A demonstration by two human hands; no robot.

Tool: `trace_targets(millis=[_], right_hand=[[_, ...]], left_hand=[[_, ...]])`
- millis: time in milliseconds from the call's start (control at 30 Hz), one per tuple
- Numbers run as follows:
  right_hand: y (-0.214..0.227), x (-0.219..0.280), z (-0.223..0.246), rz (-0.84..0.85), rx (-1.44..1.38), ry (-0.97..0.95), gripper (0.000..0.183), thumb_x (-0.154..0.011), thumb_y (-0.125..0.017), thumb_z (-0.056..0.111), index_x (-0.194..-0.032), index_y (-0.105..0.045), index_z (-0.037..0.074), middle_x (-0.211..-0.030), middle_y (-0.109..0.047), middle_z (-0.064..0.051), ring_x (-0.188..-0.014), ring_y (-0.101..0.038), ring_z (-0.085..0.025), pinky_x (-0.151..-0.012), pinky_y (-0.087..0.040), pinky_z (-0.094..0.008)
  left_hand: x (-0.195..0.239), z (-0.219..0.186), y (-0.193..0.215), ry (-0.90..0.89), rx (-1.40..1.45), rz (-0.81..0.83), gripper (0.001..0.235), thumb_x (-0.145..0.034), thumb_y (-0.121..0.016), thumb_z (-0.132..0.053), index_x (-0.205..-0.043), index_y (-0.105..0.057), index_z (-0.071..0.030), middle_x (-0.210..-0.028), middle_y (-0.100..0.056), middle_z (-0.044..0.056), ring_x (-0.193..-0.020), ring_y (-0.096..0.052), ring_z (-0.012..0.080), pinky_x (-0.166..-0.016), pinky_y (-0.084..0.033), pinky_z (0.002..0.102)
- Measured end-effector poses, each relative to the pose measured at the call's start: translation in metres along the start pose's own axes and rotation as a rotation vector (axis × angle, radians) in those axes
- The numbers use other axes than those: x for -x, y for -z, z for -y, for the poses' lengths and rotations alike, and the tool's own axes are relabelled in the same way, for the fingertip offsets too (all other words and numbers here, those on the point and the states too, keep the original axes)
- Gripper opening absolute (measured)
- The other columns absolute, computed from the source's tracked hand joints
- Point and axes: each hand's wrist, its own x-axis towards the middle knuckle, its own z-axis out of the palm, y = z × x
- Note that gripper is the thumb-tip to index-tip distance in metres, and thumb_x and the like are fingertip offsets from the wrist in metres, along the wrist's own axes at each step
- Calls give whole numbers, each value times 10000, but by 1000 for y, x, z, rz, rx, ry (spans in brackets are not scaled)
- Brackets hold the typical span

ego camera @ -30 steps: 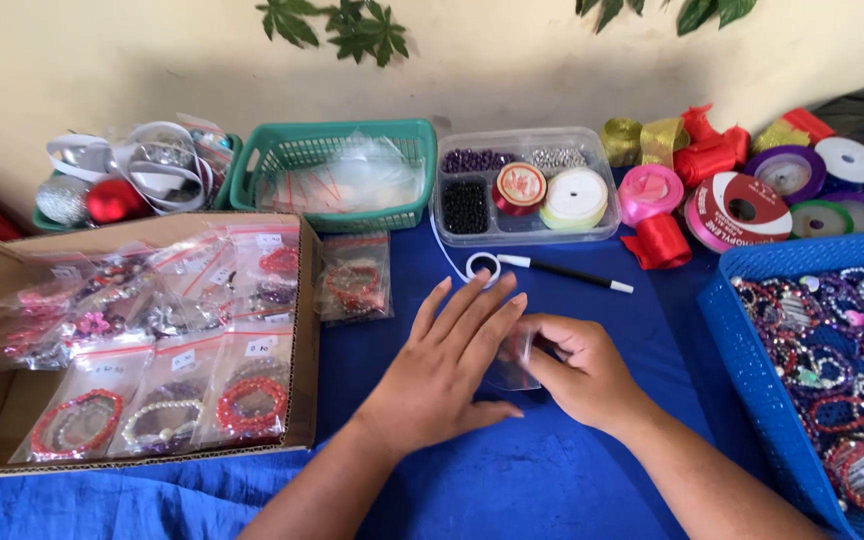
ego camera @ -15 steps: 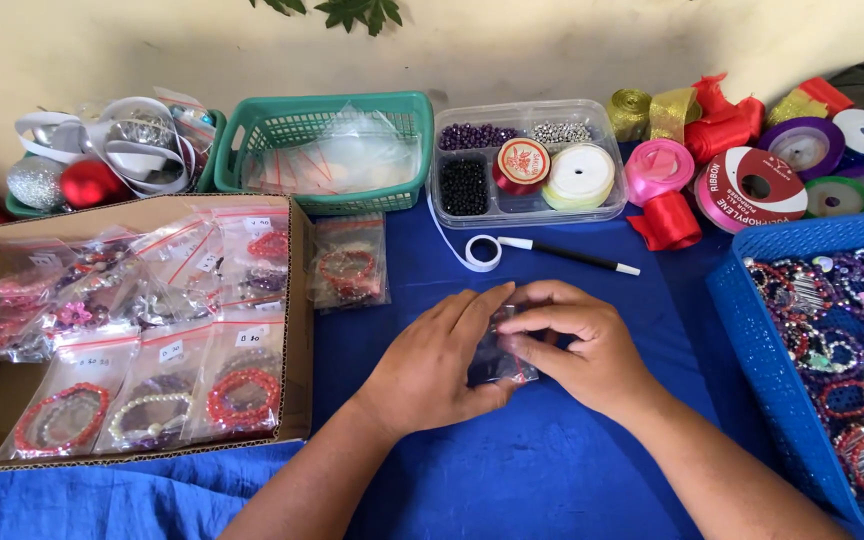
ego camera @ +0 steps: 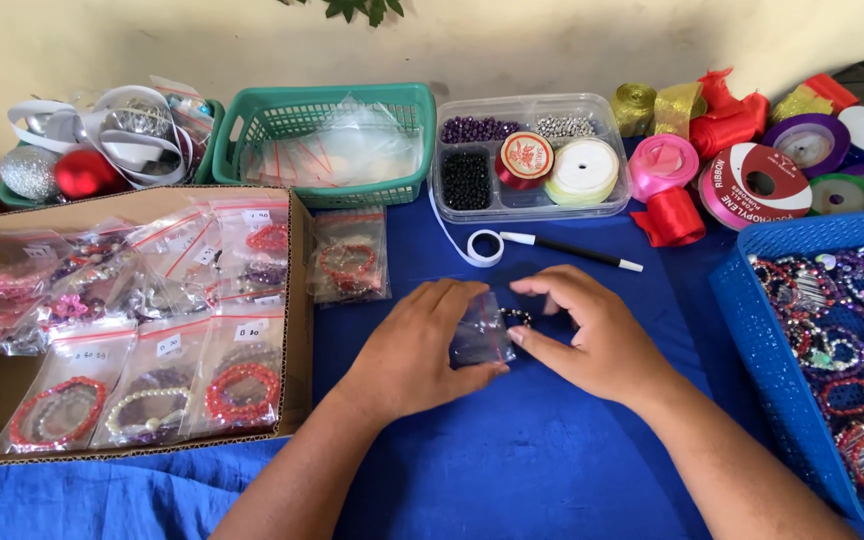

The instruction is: Packing handmade bracelets into small plastic zip bags.

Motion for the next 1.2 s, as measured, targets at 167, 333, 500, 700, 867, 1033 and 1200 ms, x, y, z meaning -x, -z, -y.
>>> trace_targets(millis=[167,333,500,700,867,1033,1200], right_hand=[[0,0,0,48,216,64,484,-742,-839,253,-1158,-701,46,-1055,-661,-101,-936,-668,-275,-789,-540,-366],[1,1,-6,62,250,34,405,-770,-818,260,-1104,-720,53,-1027,-669,-98,-945,-680,-288,-806,-543,-377],[4,-1,-1,102,242,-24,373,-770,-815,269,-1071,-723,69,-1004,-670,-71,-891,-688,-260,-750,-551,-364],[7,-1,-3,74,253,13,356,-771,-822,250,-1041,-707,48,-1019,-671,-81,-902,-688,-263,-763,-552,-360],[3,0,-6,128,176,68,370,-797,-807,225,-1097,-690,43,-1040,-683,-86,-904,-690,-257,-779,-557,-352],[5,-3,-1,166,126,45,424,-801,-788,184,-1190,-677,57,-1076,-698,-80,-862,-689,-233,-775,-567,-343],[1,0,-6,170,63,35,438,-778,-791,129,-1199,-683,74,-1041,-720,-65,-838,-691,-182,-742,-566,-318]], left_hand=[[-6,0,4,142,-8,137,892,-671,-884,-483,-1346,-550,-6,-1276,-608,199,-1212,-565,402,-1047,-431,482],[-3,3,-2,106,19,97,976,-635,-900,-553,-1342,-544,19,-1303,-575,229,-1237,-546,416,-1058,-415,483],[-6,-3,1,186,-17,148,907,-672,-878,-514,-1352,-548,-12,-1333,-568,188,-1259,-532,384,-1086,-399,474],[-6,2,-6,176,-68,124,928,-674,-884,-501,-1374,-524,-11,-1364,-526,202,-1278,-483,398,-1075,-370,496],[-6,3,-5,143,-17,136,912,-682,-880,-495,-1381,-535,-22,-1338,-550,174,-1278,-504,378,-1085,-384,483],[-6,4,-7,117,9,113,920,-683,-882,-491,-1395,-536,-23,-1320,-560,168,-1256,-521,368,-1089,-400,472],[-4,7,-11,100,46,99,919,-670,-885,-478,-1392,-541,-26,-1326,-569,161,-1271,-531,368,-1086,-407,477]])
